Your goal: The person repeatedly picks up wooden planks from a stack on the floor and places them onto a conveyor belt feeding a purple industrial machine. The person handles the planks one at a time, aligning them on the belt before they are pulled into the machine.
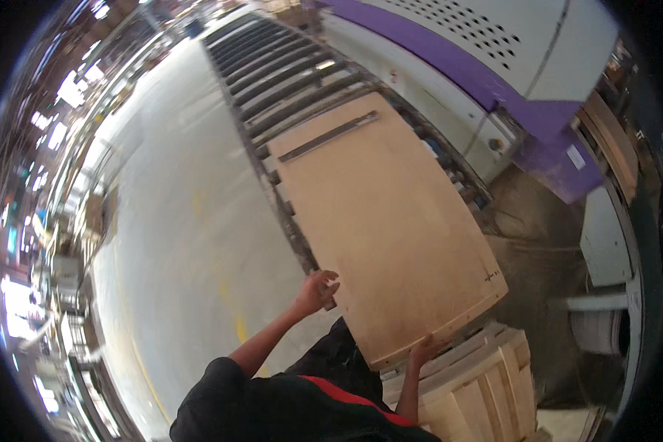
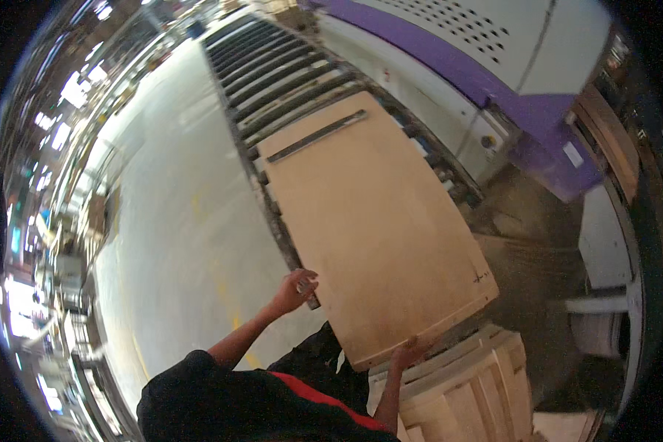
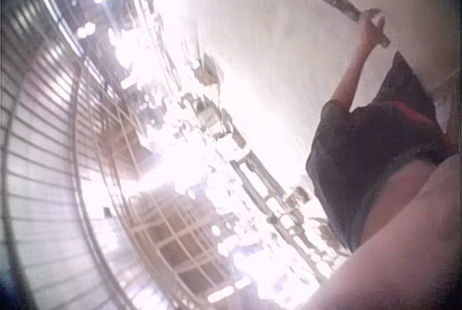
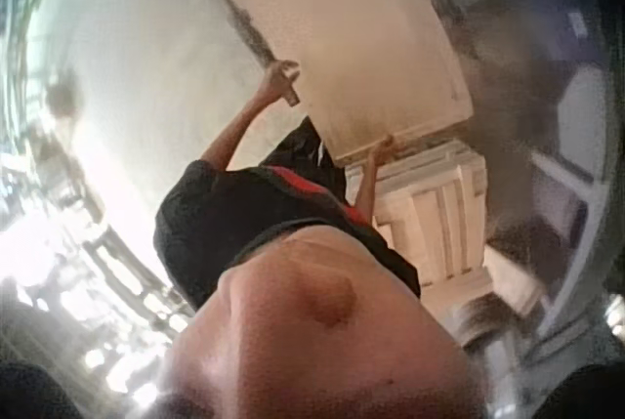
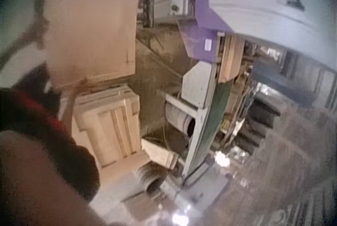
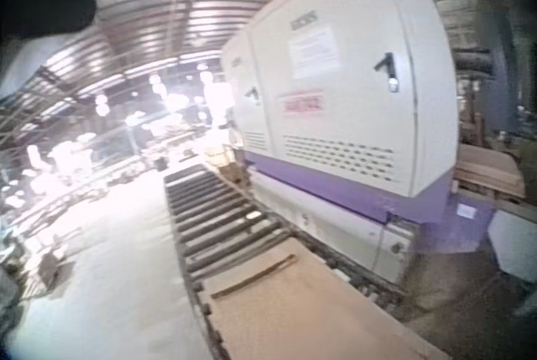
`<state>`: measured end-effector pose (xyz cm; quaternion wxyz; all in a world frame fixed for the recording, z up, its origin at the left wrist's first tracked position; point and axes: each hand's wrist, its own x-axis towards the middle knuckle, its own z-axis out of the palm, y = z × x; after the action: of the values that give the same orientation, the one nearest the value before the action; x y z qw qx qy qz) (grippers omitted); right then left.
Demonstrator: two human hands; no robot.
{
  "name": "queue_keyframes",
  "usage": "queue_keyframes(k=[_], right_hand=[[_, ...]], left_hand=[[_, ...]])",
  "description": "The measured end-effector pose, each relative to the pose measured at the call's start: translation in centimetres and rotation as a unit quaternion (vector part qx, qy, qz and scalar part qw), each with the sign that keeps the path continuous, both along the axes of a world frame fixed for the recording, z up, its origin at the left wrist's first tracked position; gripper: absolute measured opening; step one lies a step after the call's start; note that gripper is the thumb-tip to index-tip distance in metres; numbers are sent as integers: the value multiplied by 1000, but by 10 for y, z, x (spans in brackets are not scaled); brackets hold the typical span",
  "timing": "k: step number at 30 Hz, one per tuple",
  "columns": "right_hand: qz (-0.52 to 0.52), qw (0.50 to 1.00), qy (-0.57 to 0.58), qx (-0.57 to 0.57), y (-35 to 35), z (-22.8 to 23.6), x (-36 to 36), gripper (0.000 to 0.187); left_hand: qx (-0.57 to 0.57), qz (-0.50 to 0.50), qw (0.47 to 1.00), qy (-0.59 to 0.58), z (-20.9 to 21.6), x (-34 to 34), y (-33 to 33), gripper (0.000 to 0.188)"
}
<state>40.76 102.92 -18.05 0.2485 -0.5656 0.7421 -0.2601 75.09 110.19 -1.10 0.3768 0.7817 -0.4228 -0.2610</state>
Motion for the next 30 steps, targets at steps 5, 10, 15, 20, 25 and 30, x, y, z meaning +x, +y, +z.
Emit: queue_keyframes(k=[5,10,15,20,25,30], right_hand=[[-181,959,-200,84,-3,38,-3,68],[-236,949,-78,194,-20,-42,-52,81],[-326,910,-73,245,-65,31,-40,80],[-332,925,-62,173,-57,20,-79,64],[-325,942,17,84,-22,-42,-144,42],[-370,926,49,62,0,-72,-213,33]], left_hand=[[-38,-65,978,-196,-4,88,-141,43],[-26,42,871,-489,-77,289,-254,64],[116,57,886,-444,-94,418,-312,60],[215,57,949,-226,-128,412,-327,65],[264,58,920,-285,-96,333,-334,60],[219,-45,844,-487,-121,334,-316,48]])
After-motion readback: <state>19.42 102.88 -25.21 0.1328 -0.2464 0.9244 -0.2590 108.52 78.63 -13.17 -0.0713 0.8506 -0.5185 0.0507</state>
